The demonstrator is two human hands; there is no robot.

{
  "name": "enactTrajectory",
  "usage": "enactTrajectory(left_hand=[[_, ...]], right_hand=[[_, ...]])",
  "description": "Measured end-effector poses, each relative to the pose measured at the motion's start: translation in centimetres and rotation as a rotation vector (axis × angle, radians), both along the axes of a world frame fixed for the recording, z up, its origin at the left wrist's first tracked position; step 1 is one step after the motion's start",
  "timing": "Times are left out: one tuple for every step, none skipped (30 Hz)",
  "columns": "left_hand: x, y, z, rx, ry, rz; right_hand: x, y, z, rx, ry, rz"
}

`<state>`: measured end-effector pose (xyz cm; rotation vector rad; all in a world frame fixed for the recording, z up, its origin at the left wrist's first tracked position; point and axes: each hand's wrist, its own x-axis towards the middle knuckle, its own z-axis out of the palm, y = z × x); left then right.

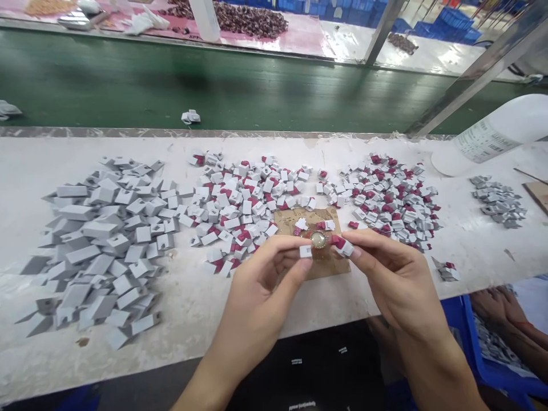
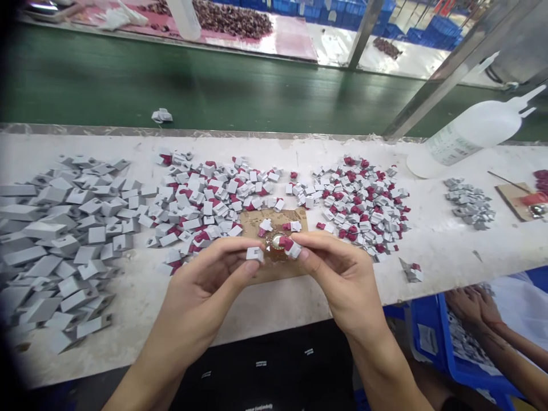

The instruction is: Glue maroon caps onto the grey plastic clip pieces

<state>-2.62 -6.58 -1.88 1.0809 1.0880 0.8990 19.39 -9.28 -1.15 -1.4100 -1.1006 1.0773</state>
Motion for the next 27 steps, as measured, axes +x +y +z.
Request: enactTrajectory(left_hand=[[0.4, 0.2, 0.1, -0.018, -0.038, -0.012], [0.8, 0.3, 0.1, -0.032, -0.071, -0.021], [1.0, 0.4, 0.1, -0.039, -0.098, -0.024], [1.2, 0.4, 0.1, -0.041, -0.118, -0.022], [1.4, 0.5, 0.0, -0.042, -0.132, -0.02], [1.4, 0.5, -0.1, -0.043, -0.143, -0.021], [1.5, 0.5, -0.2, -0.045, -0.15, -0.024], [1.5, 0.4, -0.3, -0.046, -0.156, -0.028], [1.5, 0.4, -0.4, -0.048, -0.16, -0.031], [1.5, 0.3, -0.6, -0.049, -0.164, -0.035], [1.5, 0.3, -0.7, -0.05, -0.168, -0.04], [1.5, 0.2, -0.8, -0.048, -0.172, -0.046], [1.5, 0.2, -0.9, -0.044, -0.174, -0.058], [1.5, 0.1, -0.9, -0.034, -0.172, -0.073], [1.4, 0.1, -0.9, -0.015, -0.164, -0.088], [1.4, 0.0, -0.9, 0.01, -0.149, -0.1], [1.3, -0.1, -0.8, 0.041, -0.129, -0.107], [1.1, -0.2, -0.7, 0.072, -0.107, -0.111], [1.0, -0.3, -0.5, 0.099, -0.085, -0.111], [0.8, -0.4, -0.3, 0.121, -0.062, -0.111], [0.6, -0.5, 0.0, 0.138, -0.038, -0.119], [0.4, -0.6, 0.3, 0.154, -0.006, -0.137], [0.2, -0.6, 0.6, 0.175, 0.034, -0.163], [-0.1, -0.5, 0.8, 0.201, 0.083, -0.192], [-0.5, -0.3, 1.1, 0.237, 0.14, -0.211], [-1.1, 0.0, 1.2, 0.285, 0.211, -0.21], [-1.9, 0.4, 1.4, 0.345, 0.301, -0.17]], right_hand=[[0.0, -0.2, -0.2, -0.007, 0.038, 0.007], [-0.1, -0.3, -0.4, -0.012, 0.06, 0.015], [-0.2, -0.4, -0.6, -0.015, 0.068, 0.025], [-0.2, -0.4, -0.7, -0.014, 0.066, 0.035], [-0.3, -0.5, -0.7, -0.012, 0.06, 0.043], [-0.3, -0.5, -0.8, -0.008, 0.054, 0.047], [-0.4, -0.5, -0.8, -0.006, 0.048, 0.051], [-0.4, -0.5, -0.7, -0.001, 0.041, 0.053], [-0.4, -0.5, -0.7, 0.006, 0.034, 0.052], [-0.5, -0.5, -0.7, 0.01, 0.024, 0.054], [-0.5, -0.5, -0.6, 0.014, 0.008, 0.059], [-0.5, -0.5, -0.4, 0.02, -0.014, 0.066], [-0.5, -0.6, -0.3, 0.026, -0.039, 0.073], [-0.5, -0.6, -0.1, 0.033, -0.065, 0.081], [-0.6, -0.6, 0.1, 0.041, -0.088, 0.093], [-0.6, -0.6, 0.4, 0.053, -0.105, 0.104], [-0.6, -0.7, 0.6, 0.068, -0.116, 0.114], [-0.6, -0.7, 0.8, 0.083, -0.12, 0.125], [-0.7, -0.8, 1.0, 0.097, -0.115, 0.138], [-0.7, -0.9, 1.0, 0.11, -0.105, 0.153], [-0.7, -1.0, 1.1, 0.119, -0.095, 0.172], [-0.7, -1.2, 1.0, 0.121, -0.087, 0.194], [-0.6, -1.3, 0.9, 0.12, -0.091, 0.221], [-0.5, -1.5, 0.8, 0.114, -0.11, 0.245], [-0.4, -1.5, 0.7, 0.106, -0.146, 0.261], [-0.1, -1.6, 0.6, 0.097, -0.191, 0.26], [0.4, -1.5, 0.5, 0.09, -0.247, 0.234]])
